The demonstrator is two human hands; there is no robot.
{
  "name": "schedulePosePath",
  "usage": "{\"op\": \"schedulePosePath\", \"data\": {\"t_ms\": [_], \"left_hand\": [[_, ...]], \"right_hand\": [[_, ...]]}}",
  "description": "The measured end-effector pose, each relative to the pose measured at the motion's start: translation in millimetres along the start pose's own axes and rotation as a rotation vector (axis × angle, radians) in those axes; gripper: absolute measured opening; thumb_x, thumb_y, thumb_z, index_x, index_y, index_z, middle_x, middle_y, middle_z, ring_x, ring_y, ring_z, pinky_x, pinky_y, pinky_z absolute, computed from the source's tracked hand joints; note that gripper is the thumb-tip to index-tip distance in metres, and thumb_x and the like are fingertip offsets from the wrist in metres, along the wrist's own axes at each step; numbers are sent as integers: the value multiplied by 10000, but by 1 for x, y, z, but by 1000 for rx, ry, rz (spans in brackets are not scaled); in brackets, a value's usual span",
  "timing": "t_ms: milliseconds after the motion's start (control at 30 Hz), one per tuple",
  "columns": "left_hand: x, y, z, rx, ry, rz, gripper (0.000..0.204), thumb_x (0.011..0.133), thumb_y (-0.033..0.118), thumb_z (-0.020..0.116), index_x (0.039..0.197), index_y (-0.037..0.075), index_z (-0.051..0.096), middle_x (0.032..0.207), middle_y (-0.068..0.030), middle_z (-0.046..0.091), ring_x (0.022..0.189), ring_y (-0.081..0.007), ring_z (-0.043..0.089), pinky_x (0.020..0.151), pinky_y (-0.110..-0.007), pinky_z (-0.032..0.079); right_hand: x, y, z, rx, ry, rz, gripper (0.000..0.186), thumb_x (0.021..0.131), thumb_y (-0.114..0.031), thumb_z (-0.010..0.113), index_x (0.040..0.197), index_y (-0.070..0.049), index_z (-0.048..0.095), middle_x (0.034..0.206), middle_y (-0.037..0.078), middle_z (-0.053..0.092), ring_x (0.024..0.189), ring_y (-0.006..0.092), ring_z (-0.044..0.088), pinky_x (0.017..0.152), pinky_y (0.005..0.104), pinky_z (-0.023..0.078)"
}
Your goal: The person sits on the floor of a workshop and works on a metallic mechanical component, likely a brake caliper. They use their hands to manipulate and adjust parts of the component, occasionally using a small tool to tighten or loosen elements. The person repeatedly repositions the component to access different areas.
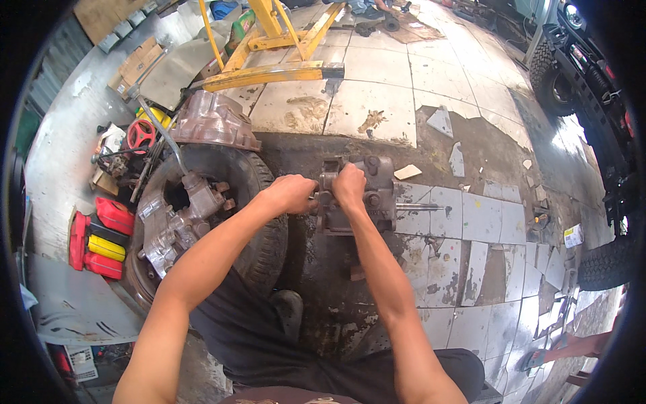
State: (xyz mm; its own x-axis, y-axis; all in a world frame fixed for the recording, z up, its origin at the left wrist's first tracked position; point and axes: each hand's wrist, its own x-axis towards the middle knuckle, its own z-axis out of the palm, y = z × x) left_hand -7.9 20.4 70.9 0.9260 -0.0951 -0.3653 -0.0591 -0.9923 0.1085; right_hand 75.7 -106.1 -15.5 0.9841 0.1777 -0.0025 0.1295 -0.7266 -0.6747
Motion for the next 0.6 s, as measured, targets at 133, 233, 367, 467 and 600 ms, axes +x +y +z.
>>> {"op": "schedulePosePath", "data": {"t_ms": [133, 233, 367, 467, 600], "left_hand": [[2, -9, -3, -13, -68, -16, 423, 835, 387, 695, 1046, 22, 666, 980, -244, 687, 981, -407, 651, 853, -492, 518], [0, -12, -3, -32, -88, -20, 437, 828, 398, 703, 1045, 20, 666, 972, -245, 686, 979, -407, 652, 851, -491, 518], [-3, -14, 3, -17, -113, -38, 456, 823, 407, 711, 1047, 14, 664, 983, -247, 685, 983, -406, 652, 854, -490, 518], [0, -7, -4, -31, -120, -28, 467, 821, 412, 716, 1055, 11, 663, 997, -246, 685, 991, -404, 650, 859, -490, 518], [2, -9, 0, -22, -138, -23, 467, 818, 406, 721, 1060, 11, 661, 1009, -234, 687, 1000, -399, 649, 862, -486, 520]], "right_hand": [[-2, 3, -9, -67, -176, -51, 209, 744, -60, 634, 877, 90, 690, 924, 346, 655, 939, 478, 648, 858, 504, 520], [5, 8, -5, -18, -98, 9, 223, 735, -67, 634, 874, 100, 687, 928, 347, 653, 939, 476, 649, 856, 500, 521], [5, 17, -5, -42, -208, -38, 218, 727, -62, 632, 856, 105, 685, 922, 345, 653, 945, 467, 650, 855, 499, 523], [8, 19, -7, 27, -97, -5, 214, 726, -62, 633, 854, 101, 686, 916, 343, 655, 941, 465, 651, 851, 501, 524], [2, 15, 0, -34, -75, -22, 209, 721, -67, 643, 847, 95, 683, 895, 344, 653, 919, 482, 648, 844, 502, 522]]}}
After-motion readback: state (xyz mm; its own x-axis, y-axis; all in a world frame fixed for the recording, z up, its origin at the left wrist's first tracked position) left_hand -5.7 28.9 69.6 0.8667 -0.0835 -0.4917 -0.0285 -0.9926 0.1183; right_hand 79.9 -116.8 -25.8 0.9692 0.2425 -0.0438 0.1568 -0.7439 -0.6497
